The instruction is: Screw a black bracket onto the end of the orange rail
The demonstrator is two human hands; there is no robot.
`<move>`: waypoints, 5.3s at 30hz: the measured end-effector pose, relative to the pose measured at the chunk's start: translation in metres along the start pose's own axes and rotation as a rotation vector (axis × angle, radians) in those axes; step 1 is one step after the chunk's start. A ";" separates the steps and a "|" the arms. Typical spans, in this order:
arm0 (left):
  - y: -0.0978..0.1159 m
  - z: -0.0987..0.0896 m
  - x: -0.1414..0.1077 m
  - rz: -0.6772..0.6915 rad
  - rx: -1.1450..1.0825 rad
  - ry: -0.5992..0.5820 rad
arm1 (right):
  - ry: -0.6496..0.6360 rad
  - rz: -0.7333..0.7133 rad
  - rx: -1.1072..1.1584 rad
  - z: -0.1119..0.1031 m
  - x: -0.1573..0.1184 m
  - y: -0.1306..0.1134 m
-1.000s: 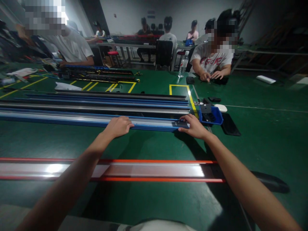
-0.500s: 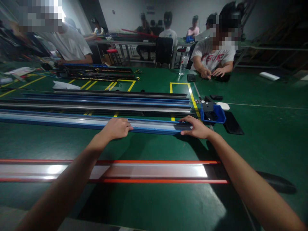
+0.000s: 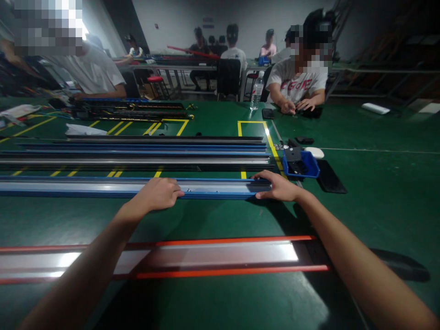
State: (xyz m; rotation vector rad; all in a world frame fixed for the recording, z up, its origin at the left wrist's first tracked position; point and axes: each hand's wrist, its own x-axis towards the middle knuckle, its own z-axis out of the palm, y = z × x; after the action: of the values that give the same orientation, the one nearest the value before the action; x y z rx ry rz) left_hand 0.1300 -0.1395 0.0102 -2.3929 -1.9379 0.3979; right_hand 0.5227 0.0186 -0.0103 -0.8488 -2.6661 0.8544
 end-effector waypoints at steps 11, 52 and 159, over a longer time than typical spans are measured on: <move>0.002 -0.003 -0.004 0.006 -0.078 -0.056 | -0.008 0.022 0.002 0.000 0.002 -0.002; 0.023 -0.018 -0.028 0.039 -0.304 -0.196 | -0.323 0.196 0.223 -0.013 -0.009 -0.018; -0.025 0.017 0.057 -0.376 -0.178 0.196 | 0.229 0.159 -0.484 0.001 0.049 0.027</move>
State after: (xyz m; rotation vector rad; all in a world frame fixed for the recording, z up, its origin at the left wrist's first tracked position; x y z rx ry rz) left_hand 0.1127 -0.0813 -0.0110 -1.9924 -2.3386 -0.0266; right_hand 0.4953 0.0651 -0.0254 -1.1926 -2.6544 0.1129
